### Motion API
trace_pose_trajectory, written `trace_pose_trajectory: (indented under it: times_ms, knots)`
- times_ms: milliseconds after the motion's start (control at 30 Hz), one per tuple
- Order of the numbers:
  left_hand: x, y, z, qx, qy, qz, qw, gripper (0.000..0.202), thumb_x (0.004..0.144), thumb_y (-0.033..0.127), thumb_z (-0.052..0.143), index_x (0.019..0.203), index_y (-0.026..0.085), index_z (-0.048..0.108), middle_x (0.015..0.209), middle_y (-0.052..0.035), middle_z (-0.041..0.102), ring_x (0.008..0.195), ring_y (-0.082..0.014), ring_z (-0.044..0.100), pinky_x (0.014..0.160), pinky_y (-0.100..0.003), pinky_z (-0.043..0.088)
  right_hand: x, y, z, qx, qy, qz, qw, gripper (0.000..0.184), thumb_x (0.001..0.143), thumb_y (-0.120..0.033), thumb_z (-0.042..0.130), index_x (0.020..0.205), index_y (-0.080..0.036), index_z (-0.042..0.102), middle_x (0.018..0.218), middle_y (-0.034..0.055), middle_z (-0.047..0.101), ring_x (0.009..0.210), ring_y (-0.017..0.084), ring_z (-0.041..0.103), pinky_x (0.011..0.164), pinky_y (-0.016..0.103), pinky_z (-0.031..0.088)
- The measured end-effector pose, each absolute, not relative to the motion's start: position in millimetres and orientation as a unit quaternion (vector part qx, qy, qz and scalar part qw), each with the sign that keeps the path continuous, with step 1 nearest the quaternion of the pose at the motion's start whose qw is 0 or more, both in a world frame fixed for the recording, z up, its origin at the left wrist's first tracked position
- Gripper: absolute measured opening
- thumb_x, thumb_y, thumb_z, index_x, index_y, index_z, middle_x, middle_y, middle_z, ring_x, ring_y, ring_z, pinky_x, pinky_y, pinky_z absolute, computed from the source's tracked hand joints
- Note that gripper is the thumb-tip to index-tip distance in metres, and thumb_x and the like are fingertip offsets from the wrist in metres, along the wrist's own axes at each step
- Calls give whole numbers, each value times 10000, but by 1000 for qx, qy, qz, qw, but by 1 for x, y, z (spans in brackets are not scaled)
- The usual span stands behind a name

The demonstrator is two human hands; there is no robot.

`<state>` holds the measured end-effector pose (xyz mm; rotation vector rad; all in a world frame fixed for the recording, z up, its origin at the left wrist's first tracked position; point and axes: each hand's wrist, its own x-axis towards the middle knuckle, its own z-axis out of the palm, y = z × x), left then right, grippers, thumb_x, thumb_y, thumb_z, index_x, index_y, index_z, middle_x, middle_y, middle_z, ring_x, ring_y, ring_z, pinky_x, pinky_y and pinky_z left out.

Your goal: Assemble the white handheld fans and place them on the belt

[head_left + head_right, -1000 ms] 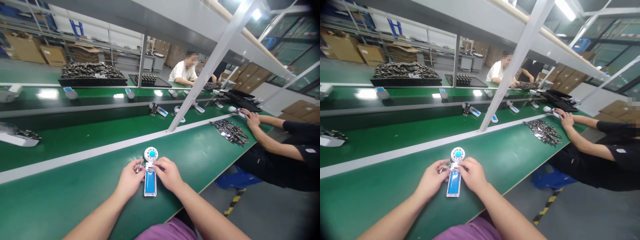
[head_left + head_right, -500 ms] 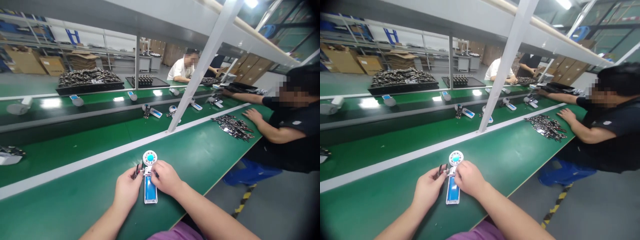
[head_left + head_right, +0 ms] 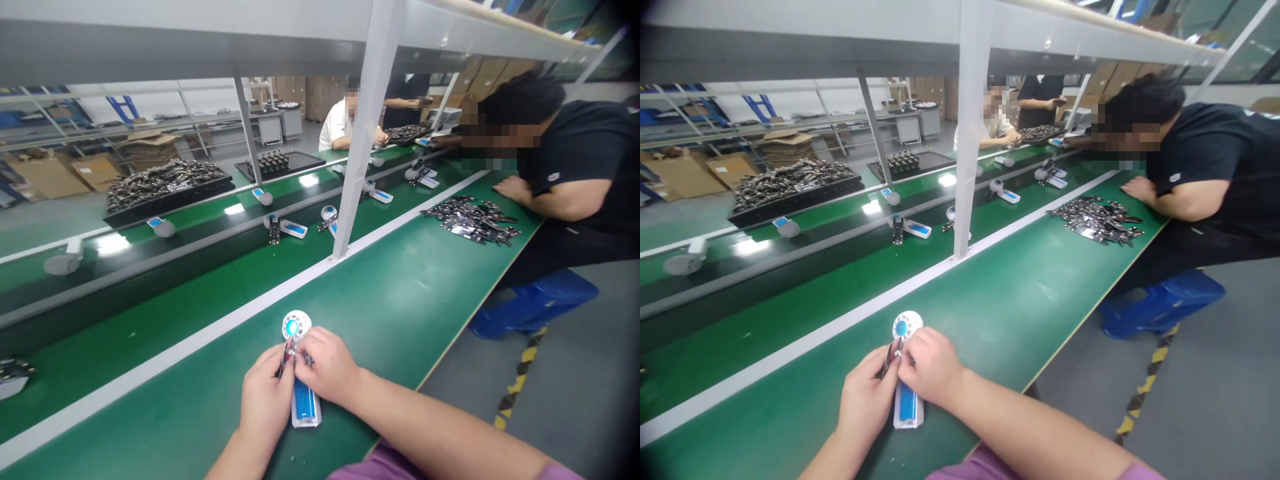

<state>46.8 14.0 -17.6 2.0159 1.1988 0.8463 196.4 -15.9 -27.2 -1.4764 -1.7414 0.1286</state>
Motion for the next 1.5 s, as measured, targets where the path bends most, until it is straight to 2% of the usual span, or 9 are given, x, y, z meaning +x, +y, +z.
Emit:
trace_pose_trajectory:
  times_ms: [333, 567, 833, 1033, 1167, 1233, 1267, 1400, 1500]
  knots:
    - [48, 10, -22, 809, 422, 332, 238, 268, 908, 257, 546, 1107, 186, 710, 1088, -73, 721, 998, -196, 678, 926, -307, 552, 193, -17, -24, -601, -670, 80, 429, 143, 759, -123, 504, 639, -190, 468, 682, 20, 545, 690, 165, 513, 665, 293, 397]
    - [47, 8, -21, 823, 423, 303, 229, 308, 921, 236, 502, 1170, 180, 675, 1092, -70, 715, 991, -197, 673, 901, -321, 555, 194, -17, -26, -580, -693, 62, 423, 134, 800, -124, 495, 681, -177, 524, 712, 39, 581, 703, 169, 529, 679, 293, 408]
    - [43, 11, -19, 826, 404, 308, 243, 298, 904, 199, 488, 1121, 193, 692, 1068, -69, 717, 980, -198, 665, 883, -321, 537, 197, -19, -25, -549, -710, 90, 432, 152, 842, -137, 499, 737, -165, 605, 744, 49, 629, 715, 169, 564, 699, 289, 437]
    - [51, 11, -11, 755, 444, 302, 376, 296, 871, 270, 518, 1065, 202, 731, 1108, -91, 714, 980, -225, 674, 889, -346, 537, 197, -16, -25, -559, -686, 147, 442, 149, 826, -120, 531, 728, -175, 629, 770, 43, 661, 750, 173, 600, 718, 288, 444]
    - [40, 43, -19, 618, 529, 329, 479, 397, 741, 281, 636, 1118, 175, 701, 1146, -82, 713, 1019, -248, 679, 911, -340, 535, 201, -13, -25, -608, -591, 219, 483, 107, 809, -125, 574, 802, -191, 657, 792, 24, 645, 756, 161, 603, 707, 270, 455]
    - [20, 78, -21, 590, 593, 340, 429, 464, 731, 276, 614, 1177, 159, 662, 1137, -81, 717, 987, -246, 691, 873, -332, 546, 204, -10, -30, -623, -544, 249, 504, 149, 802, -130, 575, 903, -190, 667, 817, 26, 632, 759, 158, 604, 717, 269, 470]
    - [7, 99, -19, 586, 640, 340, 362, 473, 742, 285, 593, 1195, 160, 648, 1126, -78, 721, 973, -240, 696, 864, -327, 546, 206, -9, -32, -626, -527, 262, 511, 177, 803, -131, 566, 937, -188, 666, 828, 27, 628, 760, 155, 607, 722, 268, 476]
    - [-47, 180, 15, 591, 711, 323, 201, 585, 739, 325, 617, 1302, 173, 577, 1183, -142, 683, 1112, -349, 628, 966, -468, 471, 208, -5, -42, -628, -515, 287, 508, 187, 803, -126, 530, 909, -190, 670, 830, 21, 630, 749, 146, 616, 704, 255, 474]
    - [-61, 224, 43, 626, 715, 288, 119, 662, 695, 354, 667, 1317, 154, 560, 1297, -197, 601, 1254, -450, 494, 1034, -560, 376, 204, -1, -44, -627, -544, 271, 487, 202, 760, -99, 534, 863, -199, 677, 806, 11, 642, 726, 142, 616, 672, 242, 458]
